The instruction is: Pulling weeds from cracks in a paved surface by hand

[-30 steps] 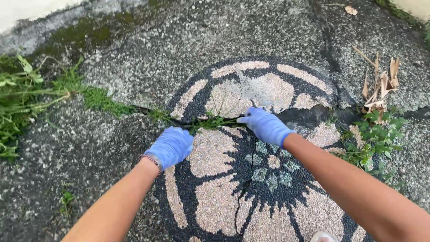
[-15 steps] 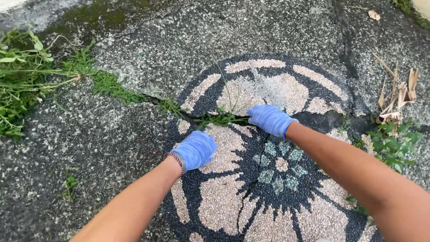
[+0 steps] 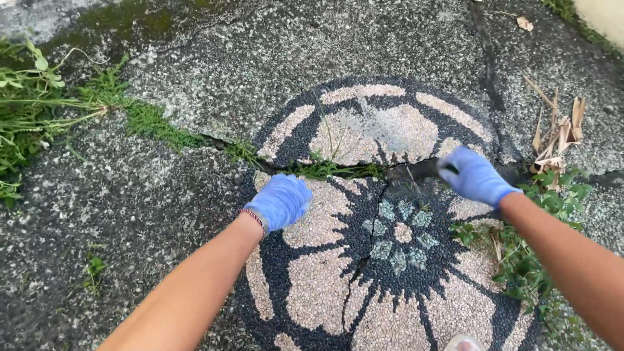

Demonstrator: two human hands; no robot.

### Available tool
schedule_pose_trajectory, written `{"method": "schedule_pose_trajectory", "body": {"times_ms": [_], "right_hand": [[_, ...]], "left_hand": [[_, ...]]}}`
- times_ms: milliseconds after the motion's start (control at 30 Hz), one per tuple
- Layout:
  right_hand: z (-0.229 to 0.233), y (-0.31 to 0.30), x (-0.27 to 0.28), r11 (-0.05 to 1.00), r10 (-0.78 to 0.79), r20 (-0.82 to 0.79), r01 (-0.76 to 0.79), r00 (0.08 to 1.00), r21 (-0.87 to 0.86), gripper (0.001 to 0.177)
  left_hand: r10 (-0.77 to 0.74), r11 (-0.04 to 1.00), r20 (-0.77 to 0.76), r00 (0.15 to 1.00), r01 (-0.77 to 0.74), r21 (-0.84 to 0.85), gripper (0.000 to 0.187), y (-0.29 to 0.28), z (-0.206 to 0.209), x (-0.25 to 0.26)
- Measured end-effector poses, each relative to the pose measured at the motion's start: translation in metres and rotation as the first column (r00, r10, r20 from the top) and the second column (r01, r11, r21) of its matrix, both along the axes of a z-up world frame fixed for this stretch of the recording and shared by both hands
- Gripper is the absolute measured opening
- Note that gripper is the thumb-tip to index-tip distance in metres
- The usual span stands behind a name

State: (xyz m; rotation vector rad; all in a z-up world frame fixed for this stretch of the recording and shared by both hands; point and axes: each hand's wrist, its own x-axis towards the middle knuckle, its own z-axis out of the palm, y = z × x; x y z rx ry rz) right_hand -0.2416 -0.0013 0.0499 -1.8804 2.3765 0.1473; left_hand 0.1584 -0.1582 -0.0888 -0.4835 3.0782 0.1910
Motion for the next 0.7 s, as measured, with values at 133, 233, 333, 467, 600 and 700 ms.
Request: {"method": "schedule_pose_trajectory", "body": {"times_ms": [133,233,333,467,600,700], "right_hand": [[0.059,0.003,0.028,0.74,-0.091,-0.153,0.169,0.984,0.651,0.03],[0.044,-0.004,0.048,0.938,0.108,-0.128,-0.058,0.986,0.342,0.033],[0.006,-0.032,0.069,0.919,0.394,-0.133,-0.386,0.909,0.084,0.013],[-0.011,-0.077,0.124,0.745,0.663,-0.209,-0.605,0.719,0.282,0.033],[-0.015,-0.097,0.129,0.669,0.742,-0.184,-0.694,0.644,0.266,0.03],[-0.044,-0.106,0.11,0.569,0.821,-0.185,-0.752,0.54,0.332,0.023]], "left_hand": [[0.006,1.0,0.143,0.99,-0.006,-0.003,0.022,-0.011,0.028,-0.001],[0.044,0.999,0.122,0.992,-0.042,-0.022,0.021,-0.016,0.015,0.002],[0.063,0.997,0.063,0.996,-0.061,-0.04,0.025,-0.017,0.007,-0.002],[0.064,0.998,0.078,0.995,-0.062,-0.025,0.026,-0.017,0.012,0.002],[0.066,0.998,0.083,0.994,-0.065,-0.017,0.027,-0.016,0.02,0.003],[0.067,0.998,0.044,0.997,-0.066,-0.014,0.026,-0.019,0.017,0.002]]}}
